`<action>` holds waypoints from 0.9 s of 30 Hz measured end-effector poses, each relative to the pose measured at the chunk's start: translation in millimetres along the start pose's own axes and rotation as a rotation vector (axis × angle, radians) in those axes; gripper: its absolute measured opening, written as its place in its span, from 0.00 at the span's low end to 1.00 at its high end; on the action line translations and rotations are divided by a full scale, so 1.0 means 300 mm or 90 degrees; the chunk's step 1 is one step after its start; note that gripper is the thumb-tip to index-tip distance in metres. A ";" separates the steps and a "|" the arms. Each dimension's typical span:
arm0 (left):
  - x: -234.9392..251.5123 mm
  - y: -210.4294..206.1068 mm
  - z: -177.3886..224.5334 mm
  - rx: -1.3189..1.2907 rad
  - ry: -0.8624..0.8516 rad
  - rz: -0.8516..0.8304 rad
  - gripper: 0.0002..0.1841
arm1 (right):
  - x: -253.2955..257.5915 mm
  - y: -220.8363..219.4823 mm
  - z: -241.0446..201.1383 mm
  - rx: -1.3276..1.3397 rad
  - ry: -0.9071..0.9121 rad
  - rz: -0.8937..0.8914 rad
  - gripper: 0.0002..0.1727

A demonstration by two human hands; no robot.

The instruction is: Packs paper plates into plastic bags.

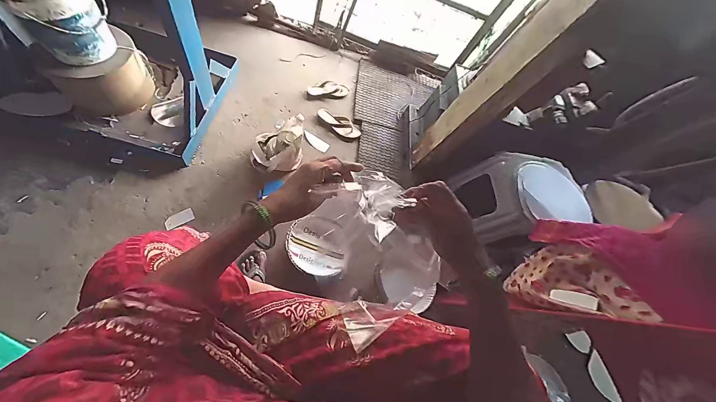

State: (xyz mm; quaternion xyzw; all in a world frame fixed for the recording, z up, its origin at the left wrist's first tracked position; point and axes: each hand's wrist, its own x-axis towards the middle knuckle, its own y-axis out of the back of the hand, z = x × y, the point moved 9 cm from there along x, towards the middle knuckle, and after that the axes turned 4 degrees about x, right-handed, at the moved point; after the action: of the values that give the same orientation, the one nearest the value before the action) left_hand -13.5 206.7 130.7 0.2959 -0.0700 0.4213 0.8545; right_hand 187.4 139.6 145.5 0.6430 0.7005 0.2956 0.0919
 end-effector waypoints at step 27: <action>-0.132 0.024 -0.866 -0.221 0.468 0.260 0.16 | 0.307 -0.580 0.436 -0.196 0.009 -0.307 0.12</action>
State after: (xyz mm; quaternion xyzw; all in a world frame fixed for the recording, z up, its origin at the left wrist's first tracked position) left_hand -77.9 330.0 -92.4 -0.0410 0.1117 0.6403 0.7588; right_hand 92.2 266.6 -29.9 0.4342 0.7806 0.3726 0.2516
